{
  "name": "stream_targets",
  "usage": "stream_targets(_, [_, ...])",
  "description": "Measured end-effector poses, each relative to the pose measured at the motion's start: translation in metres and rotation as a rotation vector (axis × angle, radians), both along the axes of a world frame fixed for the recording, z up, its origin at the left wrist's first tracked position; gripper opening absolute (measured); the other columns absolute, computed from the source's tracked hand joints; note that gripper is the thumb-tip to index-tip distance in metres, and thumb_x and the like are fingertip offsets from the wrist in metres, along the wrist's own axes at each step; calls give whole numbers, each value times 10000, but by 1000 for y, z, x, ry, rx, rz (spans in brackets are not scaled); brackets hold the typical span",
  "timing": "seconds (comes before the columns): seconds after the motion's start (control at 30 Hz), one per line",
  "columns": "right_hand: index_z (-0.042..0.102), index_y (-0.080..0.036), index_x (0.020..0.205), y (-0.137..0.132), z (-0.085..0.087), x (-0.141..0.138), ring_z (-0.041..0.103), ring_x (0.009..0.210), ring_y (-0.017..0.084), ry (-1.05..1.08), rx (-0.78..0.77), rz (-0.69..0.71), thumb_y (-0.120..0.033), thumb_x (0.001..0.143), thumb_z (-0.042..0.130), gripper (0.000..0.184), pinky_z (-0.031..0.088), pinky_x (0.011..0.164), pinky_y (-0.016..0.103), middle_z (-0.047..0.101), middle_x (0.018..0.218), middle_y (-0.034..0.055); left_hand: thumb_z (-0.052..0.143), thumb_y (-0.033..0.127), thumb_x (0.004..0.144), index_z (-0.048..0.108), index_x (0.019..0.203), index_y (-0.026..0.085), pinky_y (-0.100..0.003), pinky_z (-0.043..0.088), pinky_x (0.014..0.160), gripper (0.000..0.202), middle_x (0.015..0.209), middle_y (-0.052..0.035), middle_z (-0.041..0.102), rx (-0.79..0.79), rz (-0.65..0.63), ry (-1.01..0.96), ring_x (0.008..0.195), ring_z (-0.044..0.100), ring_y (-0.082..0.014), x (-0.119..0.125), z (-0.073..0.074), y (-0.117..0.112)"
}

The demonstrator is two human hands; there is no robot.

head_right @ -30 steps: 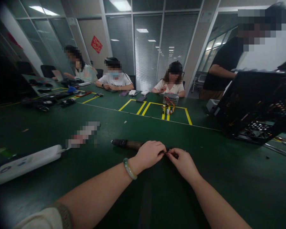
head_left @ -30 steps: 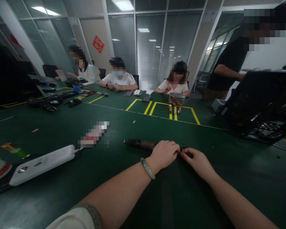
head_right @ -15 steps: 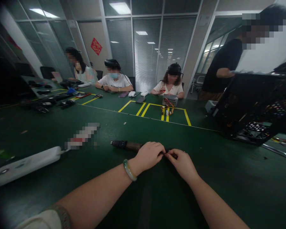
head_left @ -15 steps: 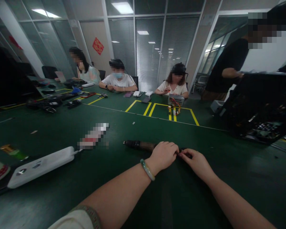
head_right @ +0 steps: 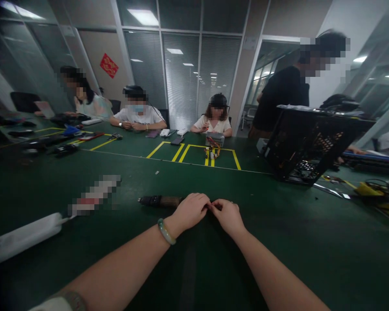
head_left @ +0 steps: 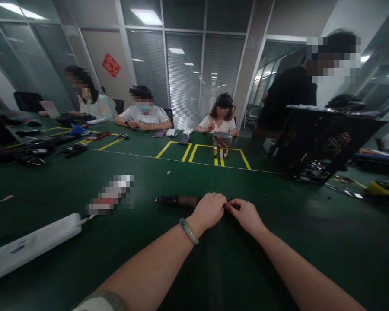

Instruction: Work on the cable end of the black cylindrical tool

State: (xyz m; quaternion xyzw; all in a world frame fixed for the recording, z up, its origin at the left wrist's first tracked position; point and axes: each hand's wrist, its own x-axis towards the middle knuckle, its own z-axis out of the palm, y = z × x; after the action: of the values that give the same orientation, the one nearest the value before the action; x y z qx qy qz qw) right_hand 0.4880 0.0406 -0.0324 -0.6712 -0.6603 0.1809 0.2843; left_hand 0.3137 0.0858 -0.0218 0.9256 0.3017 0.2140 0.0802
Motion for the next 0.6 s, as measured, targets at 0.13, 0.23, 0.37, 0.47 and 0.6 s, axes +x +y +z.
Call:
stream_targets(0.13, [715, -246, 895, -3, 4, 0, 648, 834, 201, -23, 28, -11, -400, 880, 559, 219, 435, 817, 321, 722, 868, 1, 511, 144, 880, 573, 1011, 203, -380, 420, 939, 156, 1026, -40, 614, -41, 12, -21, 1004, 561, -208, 1, 2, -3])
stream_targets(0.23, [716, -235, 886, -6, 6, 2, 642, 855, 195, -30, 37, -25, -391, 881, 563, 219, 433, 809, 301, 722, 884, 6, 514, 145, 882, 555, 1097, 213, -368, 426, 956, 229, 1095, -39, 611, -50, -10, -64, 1039, 564, -198, 1, 3, -6])
stream_targets(0.37, [710, -224, 886, -11, 9, 12, 632, 842, 175, -32, 37, -16, -380, 883, 571, 209, 424, 819, 286, 716, 873, -2, 513, 181, 894, 521, 1201, 229, -383, 422, 1009, 311, 1188, -39, 601, -7, -82, -106, 1117, 555, -197, 4, 5, -12])
stream_targets(0.47, [707, -204, 887, -22, 13, 37, 625, 781, 168, -10, -7, -65, -399, 871, 579, 234, 430, 765, 272, 710, 846, 13, 518, 216, 902, 524, 1221, 237, -446, 302, 1129, 320, 1236, -32, 595, 86, -141, -153, 1207, 512, -203, 5, 10, -17])
stream_targets(0.6, [706, -183, 933, -67, 25, 109, 625, 745, 191, 24, -147, -222, -472, 828, 566, 338, 436, 649, 270, 712, 875, 52, 482, 230, 920, 517, 1249, 240, -487, 236, 1167, 331, 1274, -25, 585, 134, -143, -223, 1260, 479, -203, 3, 15, -18])
